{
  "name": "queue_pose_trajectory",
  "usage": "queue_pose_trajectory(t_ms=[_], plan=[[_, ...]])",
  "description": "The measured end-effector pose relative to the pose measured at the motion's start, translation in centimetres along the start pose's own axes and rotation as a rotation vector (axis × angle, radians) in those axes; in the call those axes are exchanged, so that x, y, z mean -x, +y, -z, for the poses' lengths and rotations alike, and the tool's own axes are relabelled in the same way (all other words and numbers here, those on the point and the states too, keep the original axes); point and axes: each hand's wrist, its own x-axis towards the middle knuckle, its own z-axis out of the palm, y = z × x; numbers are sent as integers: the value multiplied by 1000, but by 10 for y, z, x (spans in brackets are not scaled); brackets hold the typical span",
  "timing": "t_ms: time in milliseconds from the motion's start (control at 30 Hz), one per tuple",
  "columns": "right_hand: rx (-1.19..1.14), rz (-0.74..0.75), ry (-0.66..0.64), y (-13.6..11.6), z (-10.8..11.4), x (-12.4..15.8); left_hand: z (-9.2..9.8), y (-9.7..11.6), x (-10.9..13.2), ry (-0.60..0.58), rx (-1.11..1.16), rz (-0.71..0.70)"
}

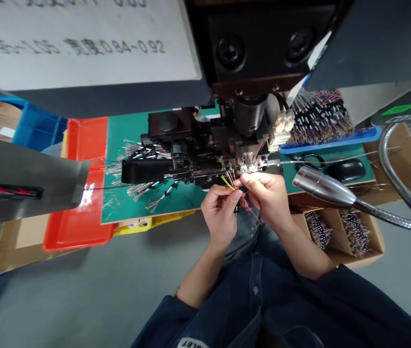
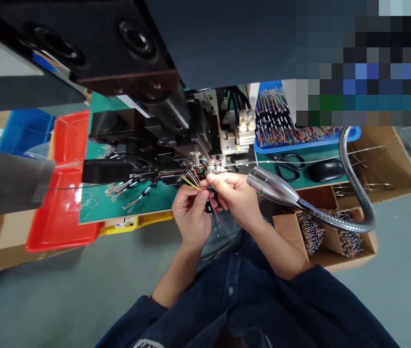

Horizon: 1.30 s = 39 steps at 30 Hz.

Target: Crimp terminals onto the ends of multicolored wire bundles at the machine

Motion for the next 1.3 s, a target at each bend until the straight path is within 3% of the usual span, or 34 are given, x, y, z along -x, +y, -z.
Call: queue_pose_trajectory(t_ms=[233, 667, 1167, 1300], plan=[[122, 30, -29, -3, 3, 3, 5, -4, 2, -94, -3, 51], [-39, -37, -47, 5, 3, 2, -2, 0, 2, -33, -21, 0], [42, -21, -16, 2, 2, 1, -5, 5, 0, -24, 15, 6], [94, 28, -63, -3, 4, 2, -1, 1, 1, -92, 7, 22]])
